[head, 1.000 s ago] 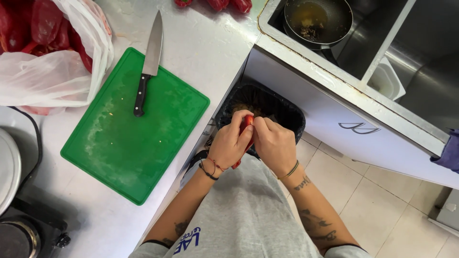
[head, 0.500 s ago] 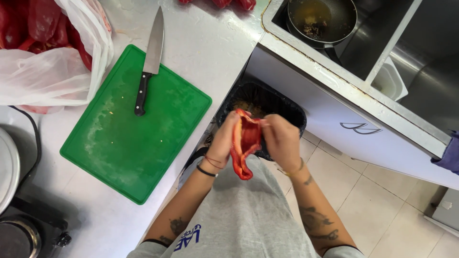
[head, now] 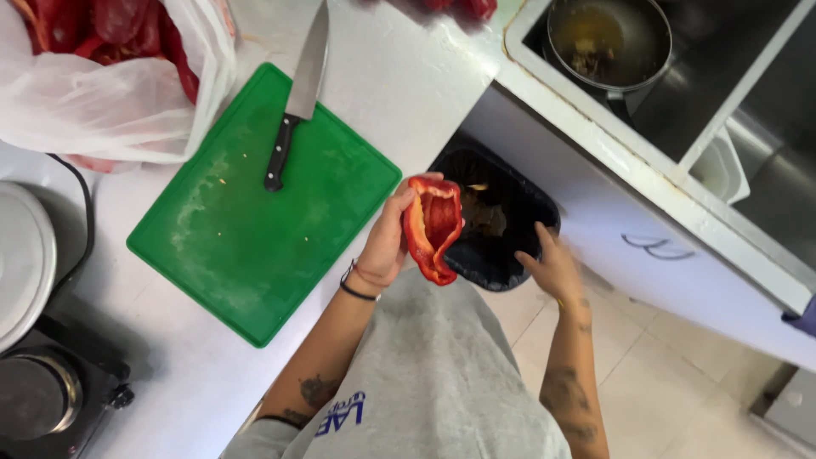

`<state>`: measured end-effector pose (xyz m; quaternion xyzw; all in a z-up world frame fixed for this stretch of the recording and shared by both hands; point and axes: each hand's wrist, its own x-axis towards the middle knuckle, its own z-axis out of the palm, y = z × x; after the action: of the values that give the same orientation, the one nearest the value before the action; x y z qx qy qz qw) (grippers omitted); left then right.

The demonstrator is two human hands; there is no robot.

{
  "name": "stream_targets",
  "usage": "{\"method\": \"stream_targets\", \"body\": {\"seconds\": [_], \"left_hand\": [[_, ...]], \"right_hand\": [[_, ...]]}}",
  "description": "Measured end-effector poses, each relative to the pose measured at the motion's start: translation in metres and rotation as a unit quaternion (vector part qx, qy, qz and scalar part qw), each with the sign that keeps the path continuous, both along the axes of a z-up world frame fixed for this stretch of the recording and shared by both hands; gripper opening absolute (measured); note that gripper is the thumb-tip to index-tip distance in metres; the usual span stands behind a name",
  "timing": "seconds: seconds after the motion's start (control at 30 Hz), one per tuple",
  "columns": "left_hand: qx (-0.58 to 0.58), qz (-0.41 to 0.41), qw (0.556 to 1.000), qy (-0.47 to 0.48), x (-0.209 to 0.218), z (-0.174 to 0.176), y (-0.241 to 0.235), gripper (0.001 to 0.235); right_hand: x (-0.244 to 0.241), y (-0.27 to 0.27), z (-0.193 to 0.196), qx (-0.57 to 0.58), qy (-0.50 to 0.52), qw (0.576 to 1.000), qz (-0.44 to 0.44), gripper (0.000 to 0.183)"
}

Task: Preparing red peppers by removing seeds and stems and cutting them into pieces on a cutting board.

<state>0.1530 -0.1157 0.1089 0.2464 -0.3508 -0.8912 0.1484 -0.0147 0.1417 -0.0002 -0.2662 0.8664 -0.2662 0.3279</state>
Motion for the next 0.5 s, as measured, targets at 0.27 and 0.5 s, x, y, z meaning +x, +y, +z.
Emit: {"method": "stream_targets", "body": {"seconds": [0.27,0.5], "left_hand": [[0.050,0.020,0.994,0.095,0.002,-0.014,0.001,0.054],[-0.220,0.054,0.974,-0.019,0.018,-0.048,-0.030,0.047]], "right_hand": [[0.092,-0.089,0.067,-0.323,-0.479,0.809,-0.111,0.069],[0.086,-0.106,0.029,-0.380,-0.456,0.796,-0.117,0.046]]}}
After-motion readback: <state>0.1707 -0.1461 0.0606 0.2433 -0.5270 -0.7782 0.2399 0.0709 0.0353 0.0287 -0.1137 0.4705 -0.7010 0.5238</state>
